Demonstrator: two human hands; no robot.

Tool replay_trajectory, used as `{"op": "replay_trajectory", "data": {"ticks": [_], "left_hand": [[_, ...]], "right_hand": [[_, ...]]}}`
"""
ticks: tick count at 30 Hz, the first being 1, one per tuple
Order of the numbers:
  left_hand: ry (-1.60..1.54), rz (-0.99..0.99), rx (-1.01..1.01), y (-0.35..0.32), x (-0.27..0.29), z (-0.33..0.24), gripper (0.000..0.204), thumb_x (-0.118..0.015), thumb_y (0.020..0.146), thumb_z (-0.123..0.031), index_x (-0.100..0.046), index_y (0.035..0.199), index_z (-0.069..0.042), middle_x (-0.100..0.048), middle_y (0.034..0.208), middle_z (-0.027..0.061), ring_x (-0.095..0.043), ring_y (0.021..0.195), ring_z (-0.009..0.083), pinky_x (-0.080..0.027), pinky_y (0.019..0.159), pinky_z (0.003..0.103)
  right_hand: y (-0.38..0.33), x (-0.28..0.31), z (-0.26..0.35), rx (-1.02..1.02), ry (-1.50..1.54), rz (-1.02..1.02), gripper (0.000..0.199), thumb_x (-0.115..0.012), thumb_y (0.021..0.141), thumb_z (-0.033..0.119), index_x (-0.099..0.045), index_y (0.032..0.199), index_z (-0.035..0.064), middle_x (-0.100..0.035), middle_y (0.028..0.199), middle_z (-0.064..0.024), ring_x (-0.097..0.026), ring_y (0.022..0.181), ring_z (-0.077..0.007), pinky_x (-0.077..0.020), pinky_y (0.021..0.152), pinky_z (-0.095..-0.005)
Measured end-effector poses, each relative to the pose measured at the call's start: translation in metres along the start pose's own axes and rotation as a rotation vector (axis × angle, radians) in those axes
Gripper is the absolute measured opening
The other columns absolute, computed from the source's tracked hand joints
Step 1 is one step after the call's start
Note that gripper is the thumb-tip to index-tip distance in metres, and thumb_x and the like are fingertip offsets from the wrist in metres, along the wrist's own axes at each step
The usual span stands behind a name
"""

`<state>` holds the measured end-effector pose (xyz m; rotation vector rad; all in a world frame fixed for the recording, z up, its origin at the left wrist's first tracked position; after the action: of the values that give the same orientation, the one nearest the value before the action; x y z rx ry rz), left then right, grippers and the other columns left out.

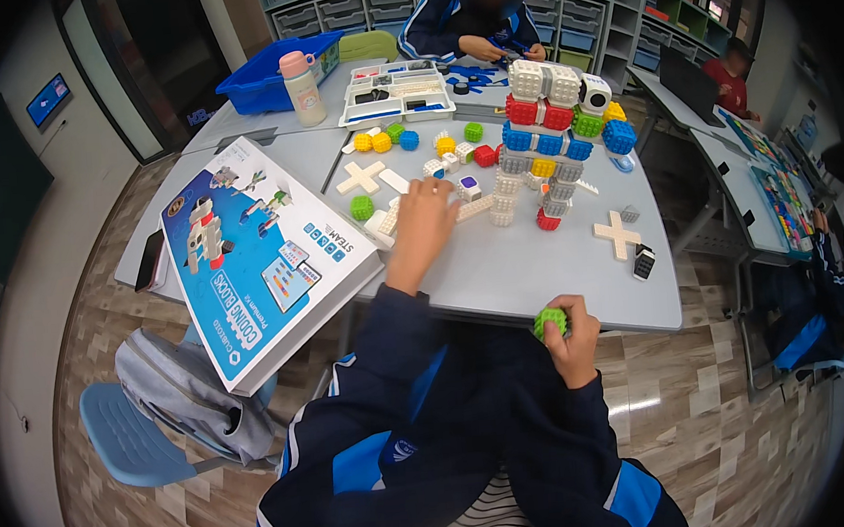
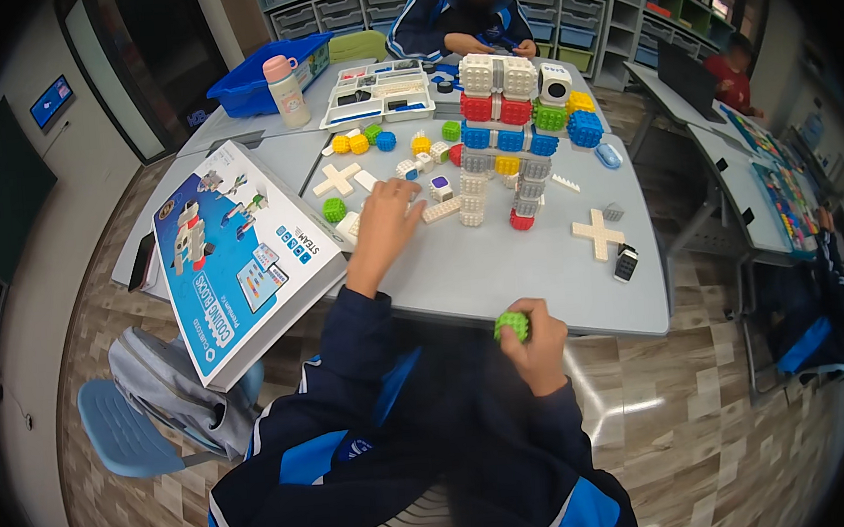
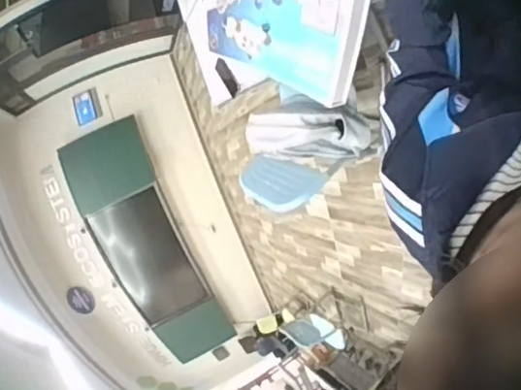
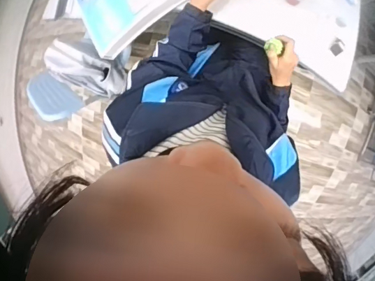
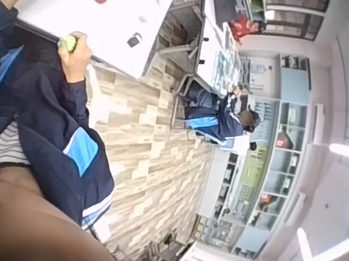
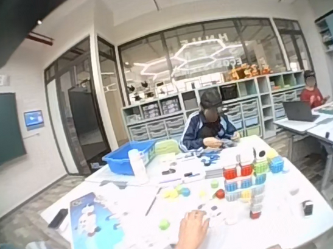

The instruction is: The person assembles a multi-colored block structure on a table, picking up various pieces and stacking them into a tower. They occasionally consult a manual and adjust the placement of blocks to build a stable structure.

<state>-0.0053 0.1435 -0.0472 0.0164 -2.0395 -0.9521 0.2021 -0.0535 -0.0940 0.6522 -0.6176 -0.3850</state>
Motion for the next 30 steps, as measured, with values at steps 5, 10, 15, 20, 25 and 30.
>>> {"op": "replay_trajectory", "data": {"ticks": [5,10,15,20,25,30], "left_hand": [[0.200,0.098,0.145,0.050,0.007,0.039,0.031,-0.072,0.084,-0.026,-0.067,0.103,-0.002,-0.066,0.102,0.0172,-0.061,0.099,0.0352,-0.052,0.078,0.048],[0.174,0.175,0.123,0.048,0.016,0.012,0.040,-0.069,0.087,-0.033,-0.063,0.113,-0.002,-0.066,0.103,0.0203,-0.063,0.099,0.0373,-0.052,0.083,0.048],[0.130,0.238,0.051,-0.053,0.066,-0.012,0.049,-0.075,0.083,-0.024,-0.058,0.125,-0.006,-0.057,0.125,0.0191,-0.054,0.118,0.0363,-0.046,0.096,0.048],[0.492,0.219,0.006,-0.101,0.118,0.033,0.050,-0.070,0.088,-0.022,-0.054,0.134,-0.013,-0.050,0.142,0.0136,-0.043,0.133,0.0385,-0.037,0.110,0.053],[0.540,0.241,-0.025,-0.106,0.121,0.049,0.045,-0.058,0.097,-0.027,-0.051,0.140,-0.013,-0.050,0.141,0.0153,-0.048,0.130,0.0405,-0.039,0.109,0.054],[0.550,0.101,-0.018,-0.091,0.136,0.038,0.047,-0.059,0.097,-0.020,-0.050,0.142,-0.012,-0.052,0.141,0.0181,-0.051,0.128,0.0410,-0.043,0.106,0.052]], "right_hand": [[0.012,0.003,-0.040,-0.240,0.005,-0.232,0.032,-0.072,0.087,0.014,-0.059,0.114,0.0027,-0.061,0.100,-0.0080,-0.051,0.065,-0.0141,-0.0439,0.059,-0.0267],[0.013,0.002,-0.031,-0.182,-0.173,-0.145,0.037,-0.071,0.085,0.008,-0.060,0.119,0.0035,-0.058,0.112,-0.0101,-0.050,0.071,-0.0164,-0.0439,0.061,-0.0280],[0.012,0.001,-0.024,-0.115,-0.185,-0.126,0.039,-0.070,0.084,0.007,-0.062,0.122,0.0053,-0.059,0.115,-0.0109,-0.056,0.081,-0.0191,-0.0455,0.063,-0.0282],[0.009,-0.004,-0.026,-0.042,-0.244,-0.104,0.040,-0.070,0.083,0.007,-0.062,0.123,0.0053,-0.058,0.115,-0.0129,-0.060,0.094,-0.0259,-0.0496,0.073,-0.0328],[0.010,-0.008,-0.023,0.006,-0.299,-0.086,0.041,-0.070,0.083,0.007,-0.063,0.123,0.0048,-0.057,0.115,-0.0155,-0.062,0.101,-0.0330,-0.0512,0.086,-0.0390],[0.017,-0.006,-0.017,0.032,-0.289,-0.032,0.042,-0.069,0.084,0.007,-0.060,0.125,0.0029,-0.060,0.115,-0.0162,-0.059,0.107,-0.0333,-0.0480,0.091,-0.0399]]}}
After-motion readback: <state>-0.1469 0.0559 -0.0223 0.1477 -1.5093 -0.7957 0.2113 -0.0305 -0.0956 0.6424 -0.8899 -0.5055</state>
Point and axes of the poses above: each hand's wrist, its own y-axis towards the middle knuckle, its own x-axis out of the back of the hand, z = x × y, the point moved 4 cm from there along y, towards the middle knuckle
